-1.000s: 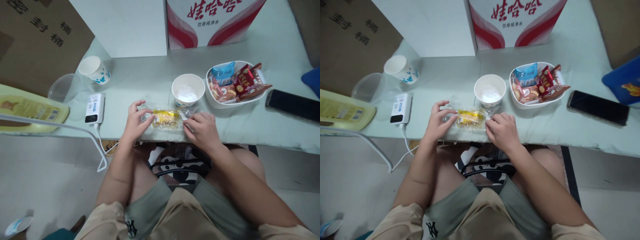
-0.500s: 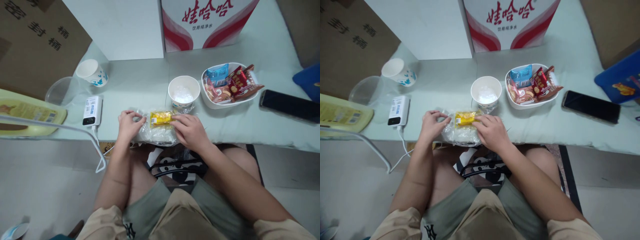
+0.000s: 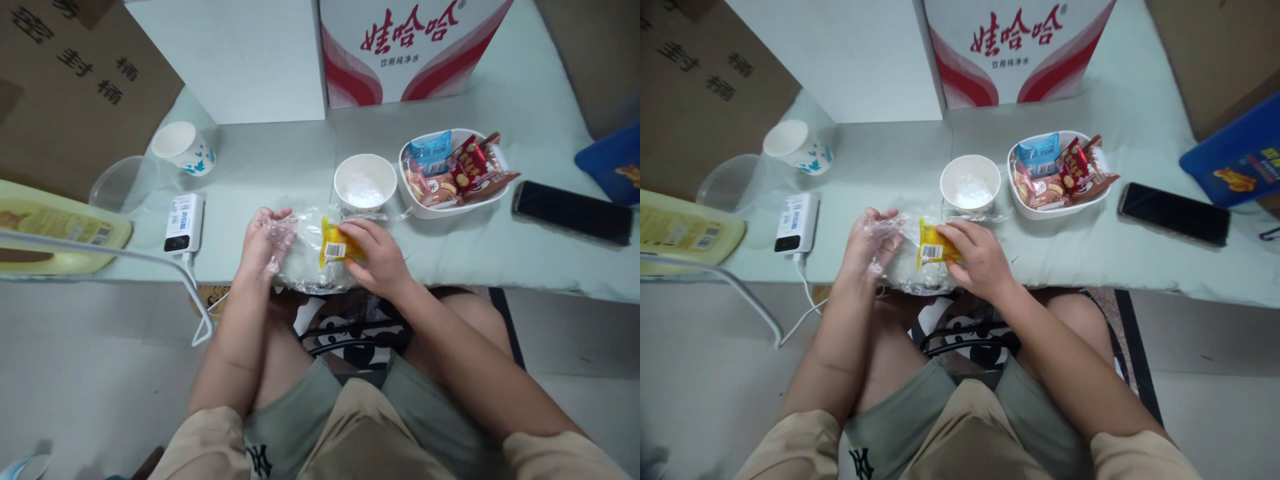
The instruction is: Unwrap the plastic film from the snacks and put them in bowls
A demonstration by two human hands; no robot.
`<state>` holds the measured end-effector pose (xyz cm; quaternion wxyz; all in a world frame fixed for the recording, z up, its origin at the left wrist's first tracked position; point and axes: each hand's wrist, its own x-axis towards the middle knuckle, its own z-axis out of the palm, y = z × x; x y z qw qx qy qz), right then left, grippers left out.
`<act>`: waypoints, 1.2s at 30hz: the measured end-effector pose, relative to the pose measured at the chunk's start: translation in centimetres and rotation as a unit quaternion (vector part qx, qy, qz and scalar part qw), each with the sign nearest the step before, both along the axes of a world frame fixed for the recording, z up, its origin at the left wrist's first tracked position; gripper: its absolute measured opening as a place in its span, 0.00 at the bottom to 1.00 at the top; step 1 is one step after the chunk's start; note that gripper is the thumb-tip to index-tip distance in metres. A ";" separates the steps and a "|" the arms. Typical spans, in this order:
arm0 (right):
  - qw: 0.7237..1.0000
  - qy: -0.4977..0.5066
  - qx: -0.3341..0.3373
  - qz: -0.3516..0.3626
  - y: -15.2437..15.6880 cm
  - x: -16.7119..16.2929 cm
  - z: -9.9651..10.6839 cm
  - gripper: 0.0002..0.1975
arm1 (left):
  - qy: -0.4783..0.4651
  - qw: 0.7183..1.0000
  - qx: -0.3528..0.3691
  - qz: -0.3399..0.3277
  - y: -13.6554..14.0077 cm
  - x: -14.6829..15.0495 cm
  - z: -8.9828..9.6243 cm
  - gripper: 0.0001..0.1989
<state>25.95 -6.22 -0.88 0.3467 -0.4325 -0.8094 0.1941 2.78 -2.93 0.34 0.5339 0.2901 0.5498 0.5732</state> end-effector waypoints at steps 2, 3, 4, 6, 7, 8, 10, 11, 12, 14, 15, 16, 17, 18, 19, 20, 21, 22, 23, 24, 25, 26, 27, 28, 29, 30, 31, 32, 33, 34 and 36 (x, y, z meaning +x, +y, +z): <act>0.999 0.010 0.019 -0.026 -1.0 0.4 0.0 0.26 | -0.001 0.999 -0.034 0.026 0.7 -0.4 -0.7 0.18; 0.999 0.013 0.032 -0.039 -1.6 0.6 0.0 0.25 | -0.005 0.998 -0.045 0.033 0.9 -0.5 -0.9 0.18; 0.997 0.017 0.047 -0.051 -2.1 0.8 0.0 0.23 | -0.013 0.998 -0.050 0.035 1.0 -0.6 -1.1 0.18; 0.994 0.033 0.074 -0.072 -2.8 1.3 0.3 0.22 | -0.030 0.998 -0.045 0.036 0.9 -0.5 -0.9 0.18; 0.992 0.046 0.078 -0.086 -2.9 1.7 0.6 0.23 | -0.038 0.998 -0.041 0.036 0.8 -0.4 -0.8 0.18; 0.990 0.061 0.073 -0.104 -2.8 2.3 1.0 0.23 | -0.046 0.997 -0.040 0.036 0.6 -0.3 -0.5 0.18; 0.982 0.100 0.042 -0.154 -1.8 3.9 2.1 0.23 | -0.059 0.997 -0.043 0.040 0.4 -0.1 -0.1 0.18; 0.976 0.118 0.025 -0.183 -1.0 5.0 2.9 0.22 | -0.064 0.996 -0.046 0.039 0.3 -0.1 0.2 0.18; 0.968 0.133 0.012 -0.214 -0.1 6.1 3.7 0.21 | -0.068 0.996 -0.049 0.036 0.2 -0.1 0.4 0.17; 0.952 0.116 -0.005 -0.284 2.1 8.6 5.3 0.17 | -0.070 0.996 -0.052 0.023 0.2 -0.2 0.7 0.17; 0.943 0.087 -0.018 -0.321 3.2 9.6 6.1 0.15 | -0.071 0.996 -0.055 0.014 0.2 -0.2 0.8 0.16; 0.933 0.064 -0.042 -0.351 4.2 10.5 6.7 0.14 | -0.072 0.996 -0.057 0.006 0.2 -0.3 0.9 0.16; 0.924 0.044 -0.069 -0.374 5.2 11.3 7.1 0.16 | -0.073 0.996 -0.059 -0.002 0.2 -0.4 0.9 0.16; 0.916 0.022 -0.091 -0.389 6.0 11.7 7.3 0.17 | -0.074 0.995 -0.060 -0.009 0.2 -0.4 1.0 0.16; 0.912 -0.004 -0.104 -0.397 6.7 12.0 7.3 0.19 | -0.075 0.995 -0.060 -0.015 0.2 -0.5 1.0 0.16; 0.909 -0.039 -0.107 -0.401 7.3 12.0 7.1 0.20 | -0.075 0.995 -0.060 -0.020 0.2 -0.5 1.0 0.16; 0.906 -0.083 -0.103 -0.403 7.7 11.9 6.8 0.19 | -0.073 0.995 -0.060 -0.023 0.3 -0.5 1.0 0.16; 0.902 -0.130 -0.096 -0.400 8.1 11.7 6.4 0.17 | -0.071 0.995 -0.061 -0.025 0.3 -0.5 1.0 0.16; 0.896 -0.173 -0.091 -0.398 8.4 11.4 6.0 0.15 | -0.069 0.995 -0.062 -0.025 0.3 -0.5 1.0 0.16; 0.889 -0.205 -0.091 -0.399 8.6 11.1 5.8 0.13 | -0.067 0.995 -0.063 -0.024 0.3 -0.5 1.1 0.16; 0.883 -0.227 -0.096 -0.400 8.7 10.8 5.7 0.13 | -0.066 0.996 -0.064 -0.023 0.3 -0.5 1.1 0.16; 0.879 -0.240 -0.102 -0.399 8.7 10.6 5.8 0.14 | -0.065 0.996 -0.065 -0.022 0.3 -0.4 1.1 0.16; 0.877 -0.245 -0.105 -0.399 8.7 10.4 6.0 0.15 | -0.065 0.995 -0.067 -0.020 0.3 -0.4 1.1 0.16; 0.877 -0.247 -0.103 -0.399 8.5 10.3 6.4 0.17 | -0.064 0.995 -0.068 -0.019 0.3 -0.4 1.2 0.15; 0.879 -0.244 -0.095 -0.398 8.2 10.2 6.8 0.18 | -0.064 0.995 -0.070 -0.018 0.3 -0.4 1.2 0.15; 0.886 -0.237 -0.077 -0.392 7.6 10.1 7.3 0.18 | -0.062 0.995 -0.072 -0.020 0.3 -0.4 1.2 0.15; 0.896 -0.223 -0.050 -0.380 6.9 10.0 7.5 0.16 | -0.060 0.995 -0.073 -0.025 0.3 -0.4 1.3 0.15; 0.911 -0.200 -0.021 -0.361 6.0 9.8 7.6 0.13 | -0.058 0.995 -0.072 -0.035 0.2 -0.5 1.3 0.15; 0.927 -0.168 0.004 -0.335 4.8 9.5 7.4 0.11 | -0.059 0.995 -0.066 -0.052 0.2 -0.5 1.5 0.16; 0.943 -0.129 0.020 -0.306 3.5 9.1 6.9 0.10 | -0.063 0.994 -0.057 -0.075 0.1 -0.6 1.6 0.17; 0.965 -0.040 0.007 -0.258 0.7 8.3 4.9 0.09 | -0.088 0.985 -0.031 -0.144 -0.3 -0.6 2.0 0.19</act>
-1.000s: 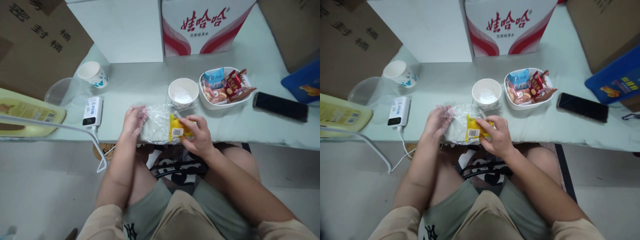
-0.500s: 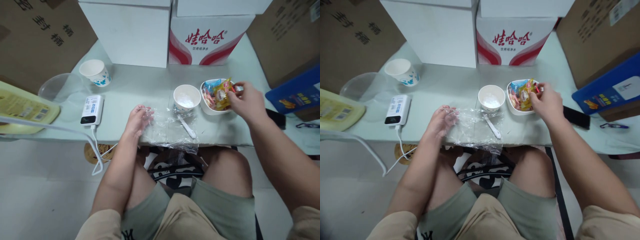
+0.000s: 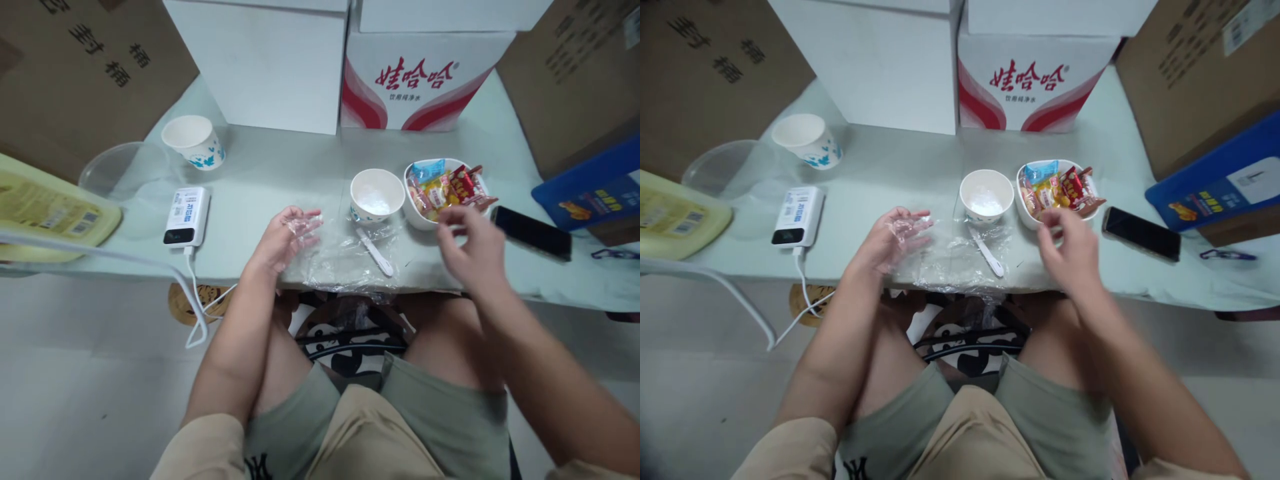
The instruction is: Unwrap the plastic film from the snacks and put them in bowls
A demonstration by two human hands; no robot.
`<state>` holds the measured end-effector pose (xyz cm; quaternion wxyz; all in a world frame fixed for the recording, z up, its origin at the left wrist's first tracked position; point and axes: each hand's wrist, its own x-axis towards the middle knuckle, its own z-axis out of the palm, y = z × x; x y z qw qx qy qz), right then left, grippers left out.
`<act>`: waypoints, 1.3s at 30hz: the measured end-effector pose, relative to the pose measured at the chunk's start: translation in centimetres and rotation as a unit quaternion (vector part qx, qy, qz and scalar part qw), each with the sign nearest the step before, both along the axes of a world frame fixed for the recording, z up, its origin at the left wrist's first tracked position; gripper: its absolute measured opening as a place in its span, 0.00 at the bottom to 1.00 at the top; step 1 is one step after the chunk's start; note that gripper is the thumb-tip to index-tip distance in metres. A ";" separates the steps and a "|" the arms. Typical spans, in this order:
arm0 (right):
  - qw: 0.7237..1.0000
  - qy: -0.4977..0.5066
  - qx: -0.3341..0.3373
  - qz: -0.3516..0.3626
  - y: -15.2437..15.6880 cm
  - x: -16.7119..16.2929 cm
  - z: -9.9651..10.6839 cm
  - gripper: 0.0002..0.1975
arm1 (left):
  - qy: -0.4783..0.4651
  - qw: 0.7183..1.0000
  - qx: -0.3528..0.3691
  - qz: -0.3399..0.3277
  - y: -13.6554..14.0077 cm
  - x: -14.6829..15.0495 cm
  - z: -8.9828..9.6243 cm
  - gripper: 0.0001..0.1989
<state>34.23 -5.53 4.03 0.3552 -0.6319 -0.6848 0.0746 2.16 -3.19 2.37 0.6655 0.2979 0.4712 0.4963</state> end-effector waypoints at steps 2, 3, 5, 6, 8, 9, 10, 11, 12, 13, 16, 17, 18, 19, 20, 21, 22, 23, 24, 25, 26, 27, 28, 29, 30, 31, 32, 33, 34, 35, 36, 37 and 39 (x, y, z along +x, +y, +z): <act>0.995 0.088 -0.044 0.023 -2.4 -0.9 -2.6 0.13 | -0.041 0.996 0.026 -0.069 -0.5 -0.1 0.5 0.21; 0.989 0.132 -0.064 0.030 -3.3 -1.3 -4.0 0.16 | -0.057 0.993 0.033 -0.095 -0.8 -0.1 0.7 0.23; 0.969 0.221 -0.102 0.043 -4.2 -2.0 -6.0 0.24 | -0.065 0.991 0.037 -0.113 -1.4 -0.3 0.8 0.25; 0.957 0.262 -0.118 0.052 -4.2 -2.3 -6.6 0.28 | -0.056 0.992 0.036 -0.108 -1.6 -0.4 0.8 0.26; 0.931 0.324 -0.150 0.080 -3.9 -3.0 -6.8 0.35 | -0.024 0.995 0.039 -0.085 -1.8 -0.8 0.5 0.25; 0.920 0.342 -0.165 0.099 -3.5 -3.3 -6.6 0.37 | -0.009 0.996 0.046 -0.070 -1.8 -1.1 0.3 0.25; 0.911 0.352 -0.179 0.118 -3.1 -3.7 -6.1 0.37 | 0.001 0.997 0.054 -0.055 -1.8 -1.3 0.2 0.24; 0.905 0.355 -0.191 0.134 -2.7 -4.1 -5.6 0.34 | 0.004 0.997 0.063 -0.043 -1.7 -1.5 0.0 0.24; 0.902 0.355 -0.201 0.142 -2.4 -4.4 -5.1 0.29 | 0.000 0.997 0.071 -0.035 -1.6 -1.6 -0.1 0.23; 0.900 0.358 -0.207 0.140 -2.1 -4.7 -4.7 0.23 | -0.007 0.997 0.076 -0.032 -1.4 -1.8 -0.2 0.22; 0.898 0.387 -0.195 0.083 -1.5 -5.0 -4.4 0.17 | 0.023 0.997 0.062 -0.050 -0.9 -1.9 -0.5 0.18; 0.900 0.392 -0.183 0.058 -1.3 -4.8 -4.5 0.16 | 0.072 0.994 0.057 -0.058 -0.7 -1.9 -0.6 0.16; 0.905 0.388 -0.171 0.035 -1.2 -4.6 -4.7 0.15 | 0.136 0.987 0.057 -0.070 -0.6 -1.9 -0.9 0.13; 0.912 0.376 -0.162 0.019 -1.2 -4.3 -5.0 0.14 | 0.201 0.974 0.063 -0.080 -0.4 -1.9 -1.1 0.12; 0.920 0.360 -0.154 0.008 -1.1 -3.9 -5.3 0.12 | 0.256 0.960 0.072 -0.089 -0.2 -1.9 -1.3 0.12; 0.925 0.349 -0.149 0.003 -1.0 -3.6 -5.5 0.11 | 0.289 0.949 0.081 -0.095 -0.1 -1.9 -1.6 0.13; 0.927 0.345 -0.145 0.003 -0.9 -3.3 -5.7 0.10 | 0.299 0.945 0.087 -0.095 0.0 -1.9 -1.8 0.14; 0.927 0.349 -0.139 0.009 -0.7 -3.0 -5.8 0.11 | 0.293 0.948 0.091 -0.086 0.1 -1.9 -1.9 0.14; 0.923 0.360 -0.134 0.018 -0.6 -2.8 -6.0 0.12 | 0.279 0.953 0.096 -0.071 0.2 -1.9 -2.0 0.15; 0.918 0.373 -0.130 0.033 -0.4 -2.6 -6.1 0.15 | 0.266 0.957 0.099 -0.058 0.4 -1.8 -2.1 0.15; 0.912 0.385 -0.129 0.048 -0.2 -2.5 -6.1 0.17 | 0.256 0.960 0.103 -0.053 0.5 -1.8 -2.1 0.15; 0.908 0.391 -0.133 0.063 0.0 -2.4 -6.2 0.18 | 0.250 0.961 0.108 -0.055 0.6 -1.8 -2.1 0.15; 0.907 0.392 -0.136 0.070 0.2 -2.4 -6.2 0.17 | 0.246 0.961 0.112 -0.062 0.7 -1.8 -2.0 0.16; 0.909 0.389 -0.136 0.067 0.3 -2.4 -6.2 0.15 | 0.242 0.961 0.116 -0.068 0.8 -1.7 -2.0 0.17; 0.912 0.383 -0.132 0.055 0.3 -2.5 -6.3 0.12 | 0.236 0.961 0.122 -0.071 0.8 -1.7 -2.0 0.17; 0.915 0.383 -0.124 0.039 0.4 -2.5 -6.2 0.11 | 0.228 0.963 0.128 -0.067 0.8 -1.7 -1.9 0.18; 0.913 0.391 -0.111 0.023 0.4 -2.5 -6.2 0.10 | 0.216 0.966 0.131 -0.056 0.8 -1.7 -1.9 0.18; 0.907 0.409 -0.097 0.012 0.3 -2.5 -6.2 0.09 | 0.200 0.970 0.132 -0.044 0.7 -1.8 -1.8 0.17; 0.895 0.437 -0.081 0.009 0.3 -2.5 -6.1 0.09 | 0.181 0.974 0.130 -0.029 0.6 -1.9 -1.7 0.16; 0.879 0.471 -0.069 0.014 0.2 -2.4 -6.1 0.09 | 0.161 0.979 0.125 -0.014 0.5 -2.0 -1.7 0.15; 0.860 0.505 -0.062 0.024 0.1 -2.3 -6.0 0.10 | 0.144 0.983 0.115 -0.002 0.4 -2.1 -1.7 0.14; 0.843 0.533 -0.062 0.032 0.0 -2.1 -6.0 0.11 | 0.135 0.985 0.104 0.008 0.3 -2.2 -1.7 0.14; 0.824 0.560 -0.081 0.032 0.1 -1.8 -6.2 0.12 | 0.144 0.986 0.079 0.011 0.3 -2.3 -1.8 0.14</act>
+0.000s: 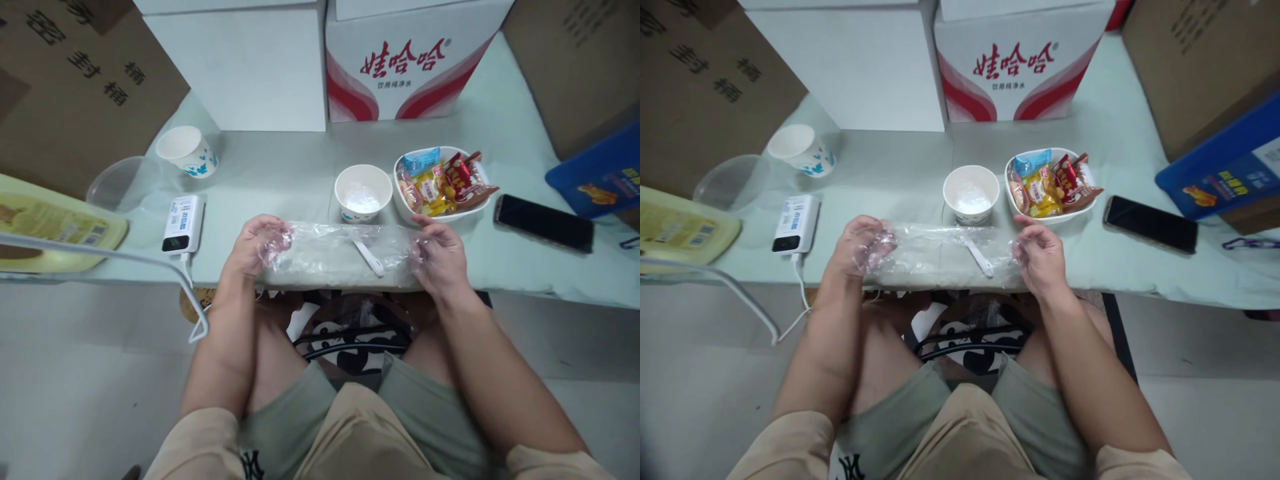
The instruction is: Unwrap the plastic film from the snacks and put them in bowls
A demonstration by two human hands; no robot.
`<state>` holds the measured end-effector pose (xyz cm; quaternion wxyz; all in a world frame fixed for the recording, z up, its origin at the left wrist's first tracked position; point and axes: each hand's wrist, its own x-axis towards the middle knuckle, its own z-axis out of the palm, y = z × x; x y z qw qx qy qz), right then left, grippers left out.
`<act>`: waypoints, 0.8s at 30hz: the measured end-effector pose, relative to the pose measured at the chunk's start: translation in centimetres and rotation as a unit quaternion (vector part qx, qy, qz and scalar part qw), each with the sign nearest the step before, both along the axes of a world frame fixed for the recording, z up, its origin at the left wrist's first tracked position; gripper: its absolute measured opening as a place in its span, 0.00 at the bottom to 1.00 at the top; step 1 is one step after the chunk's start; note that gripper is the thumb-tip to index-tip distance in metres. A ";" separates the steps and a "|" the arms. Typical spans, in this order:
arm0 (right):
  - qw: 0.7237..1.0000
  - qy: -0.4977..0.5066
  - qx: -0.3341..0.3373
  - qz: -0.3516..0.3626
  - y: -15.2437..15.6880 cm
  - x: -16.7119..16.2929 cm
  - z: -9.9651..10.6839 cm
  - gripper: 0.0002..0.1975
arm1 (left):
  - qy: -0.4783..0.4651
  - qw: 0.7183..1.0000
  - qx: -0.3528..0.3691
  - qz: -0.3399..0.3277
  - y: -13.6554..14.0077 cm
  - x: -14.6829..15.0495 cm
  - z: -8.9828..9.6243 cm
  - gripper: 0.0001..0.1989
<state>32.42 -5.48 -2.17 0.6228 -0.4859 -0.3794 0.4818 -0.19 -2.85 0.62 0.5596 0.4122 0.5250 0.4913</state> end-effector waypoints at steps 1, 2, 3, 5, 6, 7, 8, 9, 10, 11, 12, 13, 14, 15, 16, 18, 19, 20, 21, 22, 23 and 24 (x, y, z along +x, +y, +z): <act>1.000 0.000 -0.015 0.000 0.1 0.2 -0.2 0.12 | 0.016 1.000 -0.013 -0.001 0.1 0.0 -0.1 0.13; 1.000 -0.008 -0.027 -0.003 0.2 0.3 -0.4 0.11 | 0.030 0.999 -0.024 -0.005 0.3 0.1 -0.1 0.13; 0.999 -0.019 -0.033 -0.008 0.3 0.5 -0.7 0.10 | 0.035 0.999 -0.030 -0.006 0.5 0.2 -0.2 0.12; 0.999 -0.043 -0.026 -0.011 0.5 0.7 -1.1 0.10 | 0.018 0.999 -0.033 -0.004 0.9 0.4 -0.1 0.11; 0.998 -0.061 -0.015 -0.006 0.5 0.8 -1.2 0.09 | 0.000 0.999 -0.032 0.000 1.0 0.5 0.1 0.10; 0.996 -0.089 0.001 0.005 0.5 0.9 -1.2 0.08 | -0.018 0.999 -0.033 0.004 1.1 0.6 0.3 0.09; 0.992 -0.125 0.021 0.019 0.4 1.0 -1.2 0.08 | -0.030 0.999 -0.036 0.006 1.1 0.7 0.6 0.08; 0.984 -0.167 0.045 0.033 0.2 1.0 -1.1 0.10 | -0.035 0.999 -0.041 0.008 1.1 0.7 0.8 0.07; 0.975 -0.205 0.071 0.047 0.0 1.0 -0.9 0.12 | -0.035 0.998 -0.046 0.009 1.1 0.7 1.1 0.07; 0.966 -0.234 0.094 0.058 -0.2 1.0 -0.8 0.13 | -0.033 0.998 -0.052 0.010 1.1 0.7 1.2 0.06; 0.959 -0.251 0.111 0.063 -0.4 1.1 -0.8 0.12 | -0.030 0.998 -0.058 0.012 1.1 0.7 1.3 0.06; 0.956 -0.259 0.123 0.062 -0.5 1.1 -0.8 0.10 | -0.027 0.998 -0.063 0.015 1.1 0.8 1.4 0.05; 0.955 -0.260 0.129 0.054 -0.6 1.1 -0.9 0.10 | -0.025 0.997 -0.068 0.021 1.2 0.8 1.4 0.05; 0.956 -0.260 0.131 0.042 -0.6 1.1 -1.0 0.13 | -0.022 0.997 -0.073 0.027 1.3 0.8 1.3 0.05; 0.956 -0.262 0.132 0.026 -0.6 1.2 -1.2 0.15 | -0.017 0.996 -0.078 0.032 1.5 0.8 1.2 0.05; 0.953 -0.269 0.140 0.003 -0.5 1.1 -1.6 0.14 | -0.004 0.996 -0.087 0.036 1.7 0.8 1.0 0.07; 0.952 -0.268 0.148 0.000 -0.4 1.1 -1.8 0.13 | 0.000 0.995 -0.090 0.033 1.8 0.8 0.9 0.08; 0.951 -0.264 0.160 0.004 -0.4 0.9 -1.9 0.13 | 0.002 0.995 -0.093 0.029 1.9 0.9 0.8 0.08; 0.950 -0.259 0.174 0.011 -0.4 0.8 -2.0 0.16 | 0.000 0.995 -0.095 0.025 1.9 0.9 0.8 0.09; 0.948 -0.255 0.188 0.018 -0.4 0.6 -2.0 0.21 | -0.002 0.995 -0.097 0.023 1.9 0.9 0.9 0.09; 0.944 -0.259 0.201 0.024 -0.5 0.5 -2.0 0.26 | -0.003 0.995 -0.099 0.022 1.9 0.9 1.0 0.09; 0.937 -0.275 0.212 0.026 -0.6 0.3 -1.9 0.30 | -0.003 0.995 -0.102 0.020 1.9 0.9 1.1 0.10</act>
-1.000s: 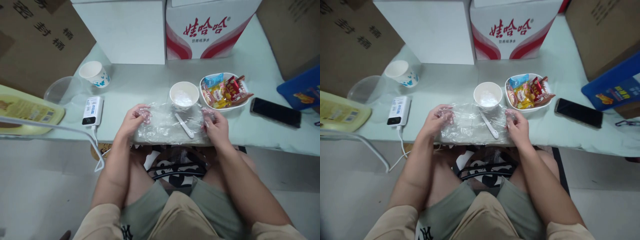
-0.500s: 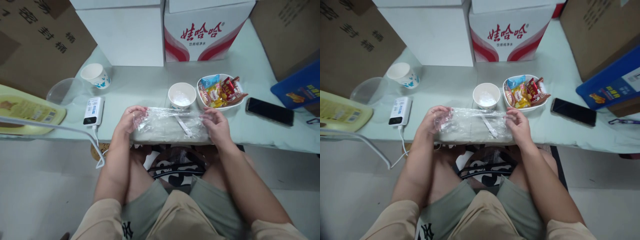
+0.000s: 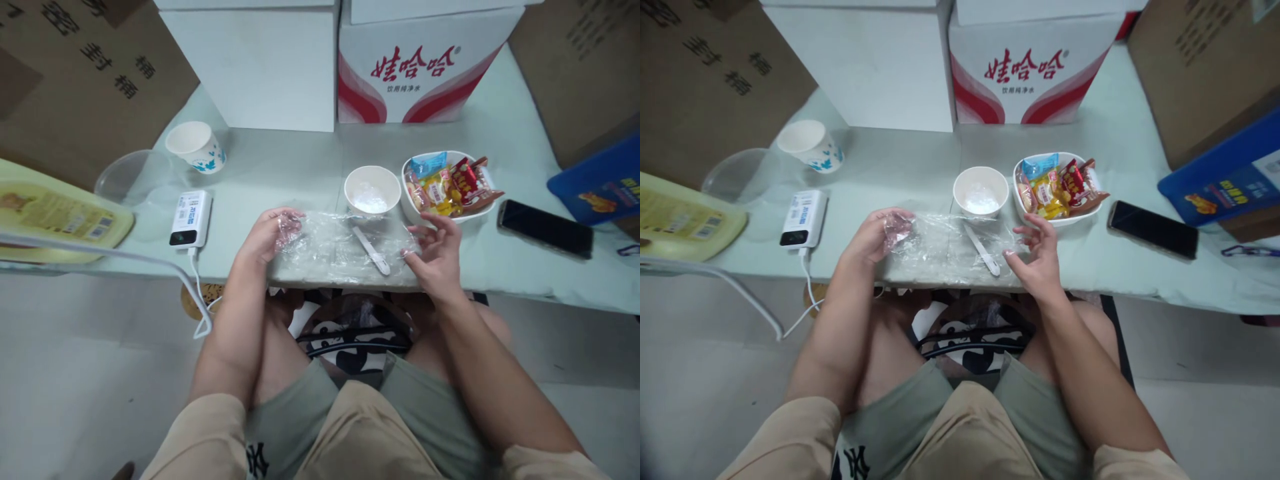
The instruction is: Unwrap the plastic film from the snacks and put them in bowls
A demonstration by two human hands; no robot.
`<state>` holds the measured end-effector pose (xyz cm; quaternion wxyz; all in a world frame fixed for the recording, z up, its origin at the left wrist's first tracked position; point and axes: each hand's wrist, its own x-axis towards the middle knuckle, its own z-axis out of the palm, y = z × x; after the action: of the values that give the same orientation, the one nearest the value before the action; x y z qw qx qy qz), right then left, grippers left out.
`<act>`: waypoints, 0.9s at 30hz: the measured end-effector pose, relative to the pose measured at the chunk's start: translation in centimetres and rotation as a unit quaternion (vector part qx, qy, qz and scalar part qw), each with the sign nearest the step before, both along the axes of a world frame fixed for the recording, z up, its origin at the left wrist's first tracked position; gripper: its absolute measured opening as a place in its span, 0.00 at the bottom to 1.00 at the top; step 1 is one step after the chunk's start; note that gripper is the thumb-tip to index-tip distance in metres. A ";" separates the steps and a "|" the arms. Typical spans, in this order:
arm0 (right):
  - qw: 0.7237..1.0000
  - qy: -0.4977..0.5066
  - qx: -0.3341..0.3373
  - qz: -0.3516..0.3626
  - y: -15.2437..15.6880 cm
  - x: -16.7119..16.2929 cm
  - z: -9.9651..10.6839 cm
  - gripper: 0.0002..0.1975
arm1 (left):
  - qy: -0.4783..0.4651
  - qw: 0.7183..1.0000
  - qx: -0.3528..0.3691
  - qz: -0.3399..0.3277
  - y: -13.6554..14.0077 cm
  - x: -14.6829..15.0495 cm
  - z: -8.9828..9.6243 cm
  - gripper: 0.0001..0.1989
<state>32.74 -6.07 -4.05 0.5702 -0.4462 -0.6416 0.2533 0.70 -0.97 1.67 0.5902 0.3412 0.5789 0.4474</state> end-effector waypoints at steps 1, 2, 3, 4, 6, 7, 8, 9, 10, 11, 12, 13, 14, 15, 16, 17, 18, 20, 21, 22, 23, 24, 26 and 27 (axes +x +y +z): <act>1.000 -0.028 0.013 -0.005 -0.1 -0.1 0.1 0.31 | 0.000 1.000 -0.003 -0.002 -0.1 0.0 0.1 0.10; 0.998 -0.063 0.026 -0.014 -0.2 -0.2 0.3 0.28 | -0.001 1.000 -0.005 -0.006 -0.1 0.0 0.2 0.10; 0.994 -0.099 0.037 -0.025 -0.3 -0.3 0.5 0.22 | -0.002 1.000 -0.006 -0.010 -0.2 -0.1 0.3 0.10; 0.990 -0.131 0.047 -0.038 -0.4 -0.4 0.7 0.15 | -0.003 1.000 -0.008 -0.014 -0.2 -0.1 0.4 0.09; 0.982 -0.169 0.059 -0.066 -0.5 -0.5 1.2 0.05 | 0.001 1.000 -0.012 -0.019 -0.3 -0.1 0.5 0.09; 0.980 -0.175 0.060 -0.078 -0.5 -0.6 1.4 0.06 | 0.007 1.000 -0.016 -0.020 -0.3 -0.2 0.5 0.10; 0.979 -0.171 0.060 -0.090 -0.6 -0.7 1.6 0.08 | 0.013 0.999 -0.021 -0.023 -0.3 -0.2 0.4 0.10; 0.980 -0.160 0.058 -0.098 -0.7 -0.8 1.9 0.10 | 0.019 0.999 -0.026 -0.023 -0.3 -0.2 0.3 0.10; 0.983 -0.145 0.053 -0.102 -0.9 -0.9 2.1 0.11 | 0.020 0.999 -0.029 -0.020 -0.3 -0.2 0.2 0.10; 0.985 -0.128 0.047 -0.101 -1.2 -1.0 2.4 0.13 | 0.016 0.999 -0.030 -0.017 -0.3 -0.3 0.1 0.09; 0.988 -0.113 0.041 -0.099 -1.4 -1.1 2.7 0.14 | 0.007 0.999 -0.031 -0.014 -0.2 -0.3 0.0 0.09; 0.990 -0.101 0.033 -0.096 -1.7 -1.1 2.9 0.15 | -0.005 0.999 -0.033 -0.012 -0.2 -0.3 -0.1 0.09; 0.991 -0.090 0.024 -0.093 -2.0 -1.0 3.1 0.16 | -0.019 0.999 -0.034 -0.013 -0.1 -0.4 -0.2 0.09; 0.993 -0.081 0.013 -0.090 -2.2 -1.0 3.2 0.18 | -0.036 0.999 -0.035 -0.014 0.0 -0.5 -0.3 0.09; 0.994 -0.072 -0.001 -0.082 -2.4 -0.8 3.3 0.19 | -0.053 0.998 -0.033 -0.016 0.1 -0.6 -0.4 0.09; 0.995 -0.067 -0.017 -0.065 -2.5 -0.7 3.3 0.20 | -0.069 0.997 -0.028 -0.015 0.2 -0.8 -0.5 0.10; 0.996 -0.070 -0.032 -0.039 -2.5 -0.5 3.2 0.20 | -0.085 0.996 -0.021 -0.011 0.4 -0.9 -0.6 0.10; 0.993 -0.107 -0.046 0.033 -2.3 -0.2 2.9 0.19 | -0.107 0.994 -0.013 -0.005 0.6 -1.2 -0.8 0.12; 0.987 -0.140 -0.046 0.066 -2.2 -0.1 2.7 0.17 | -0.111 0.994 -0.015 -0.003 0.7 -1.4 -0.8 0.13; 0.979 -0.178 -0.043 0.087 -2.1 0.0 2.4 0.15 | -0.111 0.994 -0.020 -0.003 0.8 -1.6 -0.9 0.15; 0.971 -0.215 -0.043 0.095 -2.0 0.1 2.2 0.13 | -0.110 0.994 -0.026 -0.006 0.9 -1.7 -0.9 0.17; 0.964 -0.246 -0.046 0.092 -1.9 0.2 1.9 0.12 | -0.110 0.993 -0.030 -0.011 0.9 -1.9 -0.8 0.18; 0.955 -0.280 -0.057 0.074 -1.7 0.4 1.3 0.12 | -0.119 0.992 -0.035 -0.025 0.9 -2.1 -0.6 0.20; 0.955 -0.281 -0.060 0.068 -1.6 0.5 1.0 0.14 | -0.129 0.990 -0.036 -0.034 0.8 -2.2 -0.5 0.19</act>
<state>33.21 -7.70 -3.02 0.3206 -0.4879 -0.7884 0.1939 -1.53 -0.12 1.18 0.6863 0.2792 0.5018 0.4463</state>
